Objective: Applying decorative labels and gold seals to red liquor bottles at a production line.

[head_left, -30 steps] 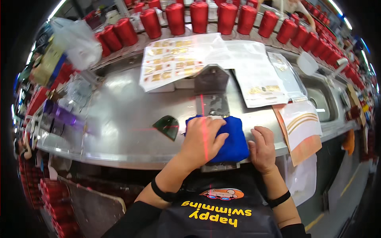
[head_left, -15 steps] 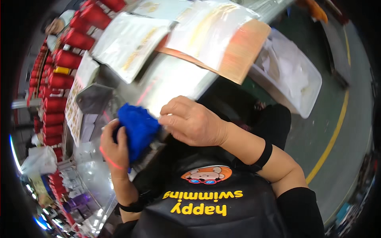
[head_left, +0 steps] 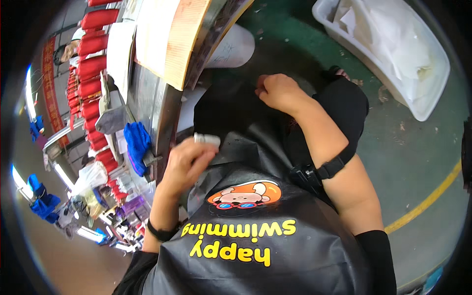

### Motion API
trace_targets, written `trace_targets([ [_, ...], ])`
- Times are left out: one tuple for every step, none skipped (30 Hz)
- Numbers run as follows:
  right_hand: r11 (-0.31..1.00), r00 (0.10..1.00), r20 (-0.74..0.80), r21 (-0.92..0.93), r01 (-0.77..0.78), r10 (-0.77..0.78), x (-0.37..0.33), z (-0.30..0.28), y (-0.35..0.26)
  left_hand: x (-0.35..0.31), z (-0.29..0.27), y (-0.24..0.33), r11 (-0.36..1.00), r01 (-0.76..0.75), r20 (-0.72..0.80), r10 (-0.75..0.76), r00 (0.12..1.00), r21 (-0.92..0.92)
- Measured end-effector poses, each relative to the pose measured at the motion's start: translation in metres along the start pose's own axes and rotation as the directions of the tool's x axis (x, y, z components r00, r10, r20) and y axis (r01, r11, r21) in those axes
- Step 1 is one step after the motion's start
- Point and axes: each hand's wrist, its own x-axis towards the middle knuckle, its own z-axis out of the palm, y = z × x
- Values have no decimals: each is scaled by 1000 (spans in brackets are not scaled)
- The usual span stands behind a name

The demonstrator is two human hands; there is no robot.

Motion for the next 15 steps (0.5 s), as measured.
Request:
trace_targets([
  [1000,1000,15,11,-15,14,-3,-3,3,10,4,-12,966,259,51,-258,965,-19],
  [1000,999,30,23,-20,20,-4,-4,4,19,15,-29,939,308,-59,-320,946,-153],
  [999,999,44,54,-11,9,-6,-8,3,25,23,-50,884,368,-100,-410,907,-287],
  [997,998,61,72,2,-6,-7,-9,3,31,29,-73,842,473,-114,-514,850,-260],
  [994,999,27,101,28,-31,-8,-10,6,39,35,-91,821,537,-117,-562,818,-194],
  [990,998,-9,129,57,-56,-10,-12,7,42,42,-115,812,553,-117,-577,808,-187],
  [988,998,3,144,61,-62,-12,-15,8,42,50,-144,745,566,-186,-649,738,-354],
  [982,999,-6,182,42,-42,-15,-18,9,43,59,-166,663,545,-236,-719,653,-513],
  [976,1000,-16,217,23,-20,-17,-20,10,46,65,-178,657,557,-234,-728,645,-508],
  [974,1000,-5,226,21,-20,-19,-20,13,48,74,-191,640,546,-317,-756,572,-541],
  [969,998,-58,247,21,-7,-25,-19,17,50,86,-208,621,530,-384,-779,496,-577],
  [963,994,-109,267,23,6,-31,-19,20,47,97,-233,608,541,-370,-789,490,-581],
  [958,989,-149,283,42,1,-33,-17,20,36,104,-270,545,708,-278,-838,469,-449],
  [954,992,-125,296,52,-16,-32,-17,15,9,106,-317,457,842,-206,-888,412,-288],
  [929,988,-129,349,123,-83,-29,-28,-2,-62,65,-381,612,630,-185,-771,609,-478],
])
